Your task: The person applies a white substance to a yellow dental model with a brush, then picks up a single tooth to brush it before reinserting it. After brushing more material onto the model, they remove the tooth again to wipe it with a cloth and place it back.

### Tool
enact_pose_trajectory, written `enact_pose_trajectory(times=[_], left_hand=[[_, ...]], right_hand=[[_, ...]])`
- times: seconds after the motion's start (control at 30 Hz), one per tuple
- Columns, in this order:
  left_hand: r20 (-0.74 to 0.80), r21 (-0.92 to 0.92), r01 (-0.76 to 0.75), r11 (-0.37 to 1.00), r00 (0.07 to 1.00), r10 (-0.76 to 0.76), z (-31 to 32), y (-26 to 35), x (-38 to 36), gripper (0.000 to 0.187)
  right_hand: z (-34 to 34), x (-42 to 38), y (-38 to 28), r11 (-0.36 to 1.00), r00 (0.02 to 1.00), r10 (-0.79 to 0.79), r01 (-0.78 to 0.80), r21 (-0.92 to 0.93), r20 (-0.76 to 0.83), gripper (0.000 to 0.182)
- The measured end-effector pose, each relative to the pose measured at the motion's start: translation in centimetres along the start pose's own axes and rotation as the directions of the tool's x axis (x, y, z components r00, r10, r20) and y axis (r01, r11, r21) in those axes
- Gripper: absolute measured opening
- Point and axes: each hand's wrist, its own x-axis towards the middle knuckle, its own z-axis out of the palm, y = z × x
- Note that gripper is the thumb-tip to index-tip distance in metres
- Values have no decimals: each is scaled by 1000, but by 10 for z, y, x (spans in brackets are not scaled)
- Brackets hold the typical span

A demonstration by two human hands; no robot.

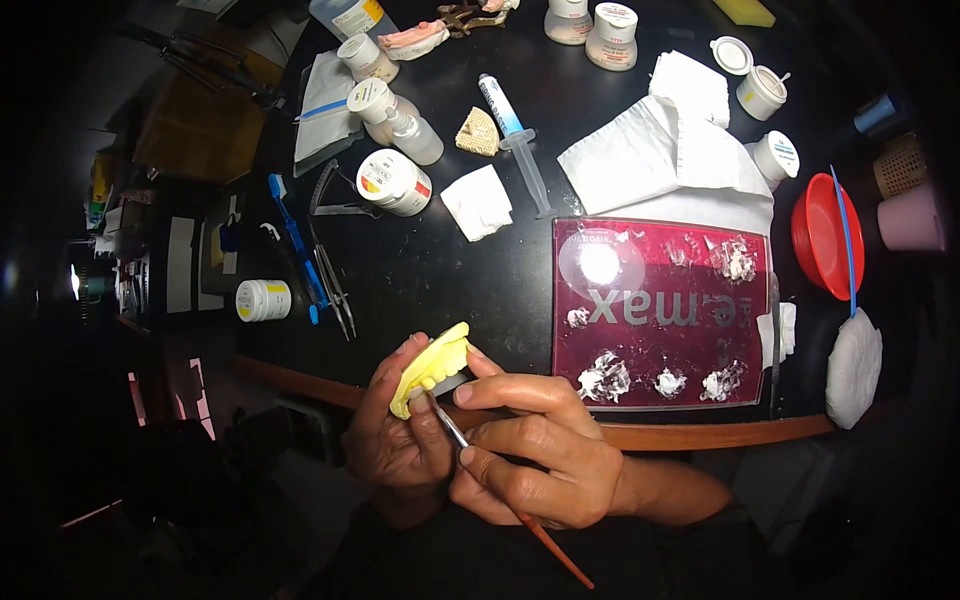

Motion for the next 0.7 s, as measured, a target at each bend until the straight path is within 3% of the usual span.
enact_pose_trajectory(times=[0.2,0.3,0.5,0.7], left_hand=[[57,36,55,998,997,-57,-5,4,0,42],[79,34,7,999,997,-9,-7,2,3,41],[73,43,-6,999,997,3,-4,3,2,35],[5,11,8,1000,1000,-8,-1,0,0,41]], right_hand=[[4,1,2,999,999,-31,31,-27,-21,18],[4,2,2,999,1000,-24,23,-32,-20,18],[7,0,3,999,999,-40,40,-23,-28,19],[4,1,3,999,999,-29,28,-16,-26,19]])
